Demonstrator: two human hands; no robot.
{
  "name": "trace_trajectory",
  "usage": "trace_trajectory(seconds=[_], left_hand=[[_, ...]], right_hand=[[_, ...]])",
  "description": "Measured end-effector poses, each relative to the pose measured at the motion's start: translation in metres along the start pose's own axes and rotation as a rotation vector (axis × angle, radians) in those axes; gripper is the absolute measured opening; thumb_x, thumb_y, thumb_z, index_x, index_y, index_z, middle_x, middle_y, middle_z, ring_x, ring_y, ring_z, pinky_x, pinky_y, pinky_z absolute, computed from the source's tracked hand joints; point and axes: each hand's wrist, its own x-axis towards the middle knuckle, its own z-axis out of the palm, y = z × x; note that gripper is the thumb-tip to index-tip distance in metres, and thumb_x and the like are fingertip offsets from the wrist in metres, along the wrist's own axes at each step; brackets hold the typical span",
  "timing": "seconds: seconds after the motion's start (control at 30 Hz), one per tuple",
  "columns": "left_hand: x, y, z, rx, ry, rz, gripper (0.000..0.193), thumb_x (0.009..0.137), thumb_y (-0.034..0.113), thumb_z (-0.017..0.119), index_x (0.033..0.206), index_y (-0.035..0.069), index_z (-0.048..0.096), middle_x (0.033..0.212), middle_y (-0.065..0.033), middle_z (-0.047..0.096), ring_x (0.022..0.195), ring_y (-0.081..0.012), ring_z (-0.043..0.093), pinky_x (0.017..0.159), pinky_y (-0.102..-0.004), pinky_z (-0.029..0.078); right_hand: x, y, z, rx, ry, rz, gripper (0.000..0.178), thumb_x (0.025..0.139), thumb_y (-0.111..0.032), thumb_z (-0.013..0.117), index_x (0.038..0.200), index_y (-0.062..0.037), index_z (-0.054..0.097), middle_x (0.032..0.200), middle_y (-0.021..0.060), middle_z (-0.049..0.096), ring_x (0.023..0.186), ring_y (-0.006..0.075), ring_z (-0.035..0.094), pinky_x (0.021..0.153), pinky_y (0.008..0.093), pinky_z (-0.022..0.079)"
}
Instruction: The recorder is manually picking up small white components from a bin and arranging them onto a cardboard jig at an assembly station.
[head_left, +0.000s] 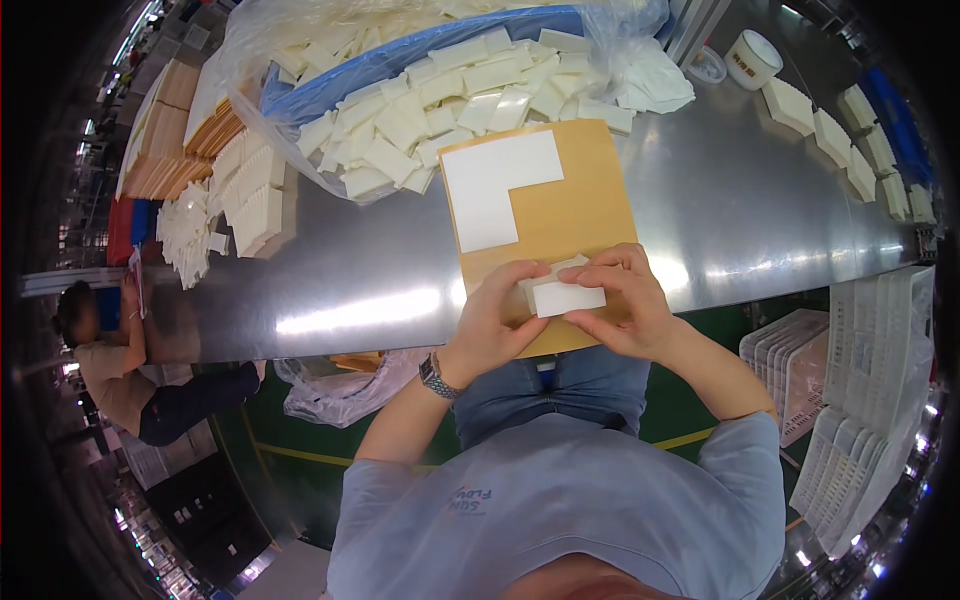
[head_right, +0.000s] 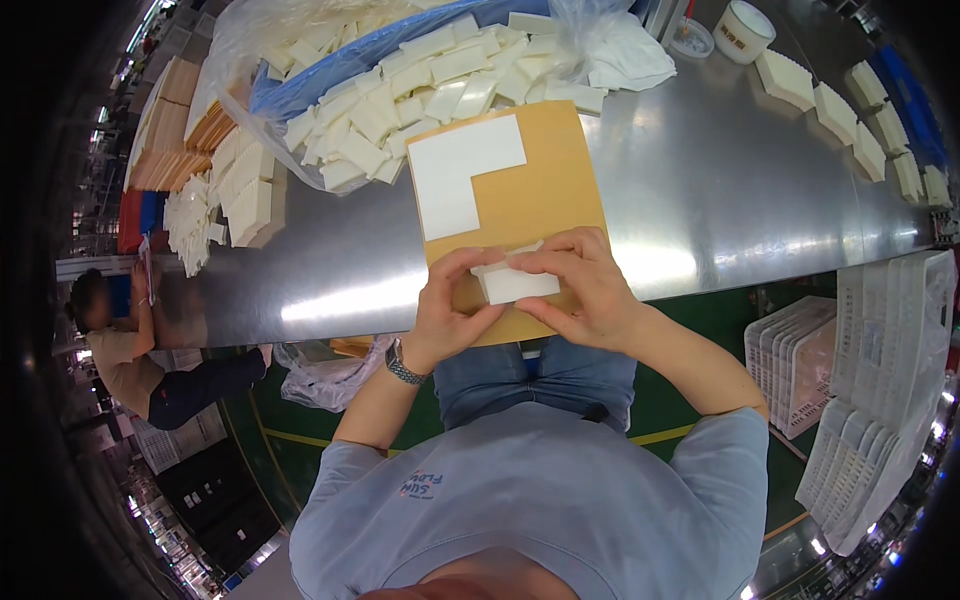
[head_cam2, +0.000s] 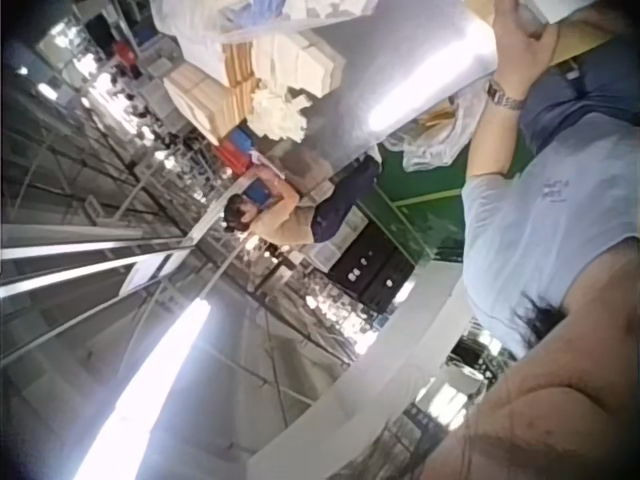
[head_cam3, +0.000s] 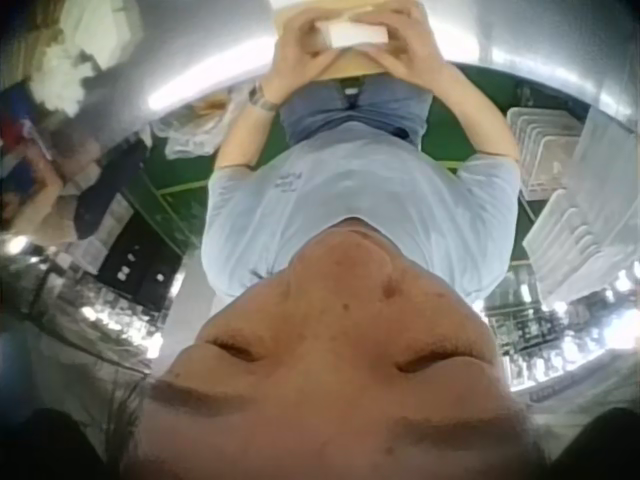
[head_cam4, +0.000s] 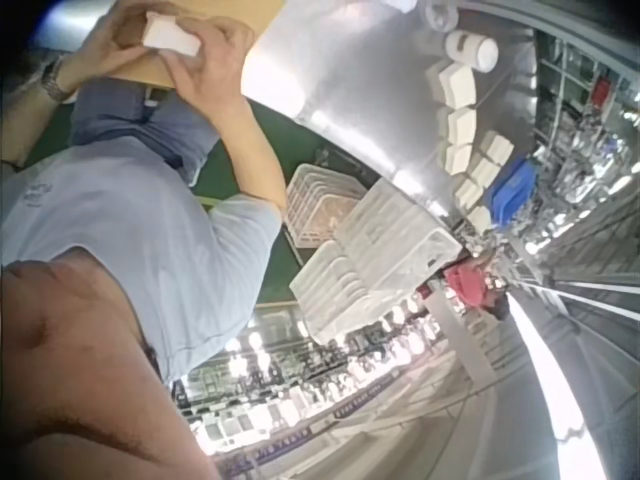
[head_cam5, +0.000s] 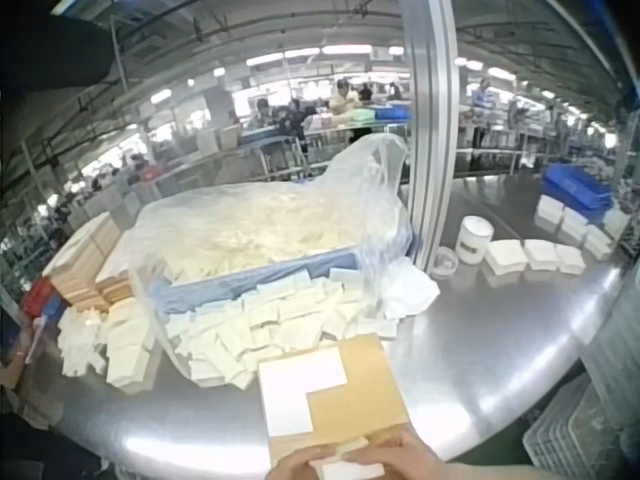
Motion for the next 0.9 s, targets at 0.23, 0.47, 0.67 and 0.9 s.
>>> trace_trajectory(seconds=[0.23, 0.47, 0.67, 0.9], left_hand=[[0.001, 0.004, -0.002, -0.004, -0.017, -0.007, 0.059, 0.081, 0.007, 0.081, 0.133, 0.004, 0.053, 0.127, -0.0151, 0.065, 0.117, -0.0312, 0.064, 0.099, -0.0382, 0.051], [-0.001, -0.006, 0.000, -0.049, 0.019, 0.050, 0.056, 0.081, 0.006, 0.082, 0.129, 0.005, 0.053, 0.126, -0.0160, 0.065, 0.115, -0.0320, 0.065, 0.097, -0.0386, 0.052], [0.011, 0.009, -0.008, 0.086, -0.053, 0.135, 0.035, 0.081, 0.003, 0.080, 0.109, 0.006, 0.060, 0.125, -0.0158, 0.066, 0.113, -0.0331, 0.066, 0.093, -0.0387, 0.054], [0.012, 0.012, -0.007, 0.077, -0.040, 0.108, 0.031, 0.081, 0.005, 0.082, 0.105, 0.007, 0.062, 0.125, -0.0133, 0.066, 0.109, -0.0321, 0.067, 0.090, -0.0385, 0.055]], right_hand=[[0.001, 0.007, 0.006, -0.026, -0.028, 0.010, 0.053, 0.077, -0.006, 0.086, 0.123, -0.0096, 0.059, 0.122, 0.0038, 0.072, 0.106, 0.0244, 0.054, 0.092, 0.0351, 0.046], [0.003, 0.006, 0.008, -0.048, -0.029, -0.016, 0.051, 0.076, -0.006, 0.086, 0.121, -0.0095, 0.062, 0.121, 0.0025, 0.073, 0.105, 0.0231, 0.055, 0.093, 0.0342, 0.045], [0.003, 0.009, 0.008, -0.074, -0.019, -0.039, 0.053, 0.075, -0.005, 0.086, 0.122, -0.0095, 0.062, 0.122, 0.0019, 0.073, 0.105, 0.0226, 0.055, 0.093, 0.0345, 0.045], [0.002, 0.011, 0.001, -0.058, 0.013, -0.009, 0.063, 0.073, -0.012, 0.090, 0.127, -0.0087, 0.059, 0.126, 0.0047, 0.068, 0.106, 0.0262, 0.055, 0.094, 0.0370, 0.046]])
